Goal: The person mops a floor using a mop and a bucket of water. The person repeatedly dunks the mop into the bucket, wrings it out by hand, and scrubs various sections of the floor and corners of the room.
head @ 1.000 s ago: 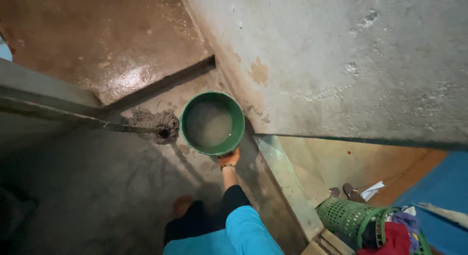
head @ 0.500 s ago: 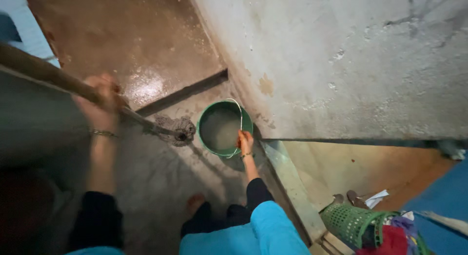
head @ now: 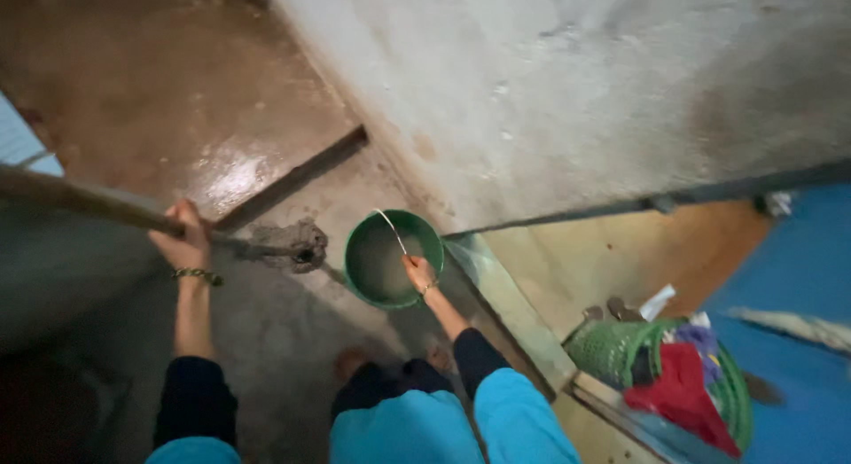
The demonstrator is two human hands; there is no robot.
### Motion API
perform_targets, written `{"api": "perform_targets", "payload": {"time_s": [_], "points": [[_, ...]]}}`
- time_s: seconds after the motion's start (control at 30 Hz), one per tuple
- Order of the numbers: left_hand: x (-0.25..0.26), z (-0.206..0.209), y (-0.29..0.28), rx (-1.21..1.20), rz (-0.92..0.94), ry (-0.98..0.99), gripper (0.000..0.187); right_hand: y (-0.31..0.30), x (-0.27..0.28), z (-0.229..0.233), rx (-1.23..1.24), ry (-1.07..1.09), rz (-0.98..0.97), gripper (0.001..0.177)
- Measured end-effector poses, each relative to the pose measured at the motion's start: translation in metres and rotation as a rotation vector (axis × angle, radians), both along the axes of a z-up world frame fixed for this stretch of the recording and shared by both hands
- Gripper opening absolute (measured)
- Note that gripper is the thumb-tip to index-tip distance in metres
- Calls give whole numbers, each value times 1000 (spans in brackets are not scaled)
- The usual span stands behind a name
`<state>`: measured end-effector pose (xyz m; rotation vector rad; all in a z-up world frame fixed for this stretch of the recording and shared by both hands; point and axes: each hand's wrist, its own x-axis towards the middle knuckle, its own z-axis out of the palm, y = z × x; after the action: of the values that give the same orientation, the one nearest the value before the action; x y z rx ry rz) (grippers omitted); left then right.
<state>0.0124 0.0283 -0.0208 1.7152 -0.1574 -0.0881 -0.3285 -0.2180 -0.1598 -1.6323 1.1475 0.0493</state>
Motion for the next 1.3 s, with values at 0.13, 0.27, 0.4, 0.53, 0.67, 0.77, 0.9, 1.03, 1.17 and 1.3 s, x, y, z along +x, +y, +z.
{"api": "perform_targets", "payload": {"time_s": [0.13,0.27,0.4,0.53,0.67,0.77,0.9,1.03,1.17,1.3], "points": [[1,6,1,113,-30,-89,31,-11,-70,23,-28,15,19,40],[-11,24,-8,139,-42,-39,30,-26,-152,29,103,227,40,45],[-65,22,-16,118,-70,-26,28,-39,-235,24,32,222,-12,42],[-126,18,-41,76,-127,-15,27,-68,-307,24,167,311,-188,40],[-175,13,-63,65,-211,-8,25,-99,-370,16,-65,308,-246,42],[-203,5,-70,78,-243,-10,24,-129,-402,13,-135,241,-363,43],[-234,-10,-71,100,-277,-7,23,-173,-424,3,-180,232,-481,46],[-253,-28,-66,146,-334,10,22,-218,-438,-11,-279,245,-548,45],[-277,-56,-73,179,-390,24,22,-265,-457,-30,-294,238,-529,41],[-299,-65,-66,227,-455,25,22,-287,-446,-55,-283,244,-603,32]]}}
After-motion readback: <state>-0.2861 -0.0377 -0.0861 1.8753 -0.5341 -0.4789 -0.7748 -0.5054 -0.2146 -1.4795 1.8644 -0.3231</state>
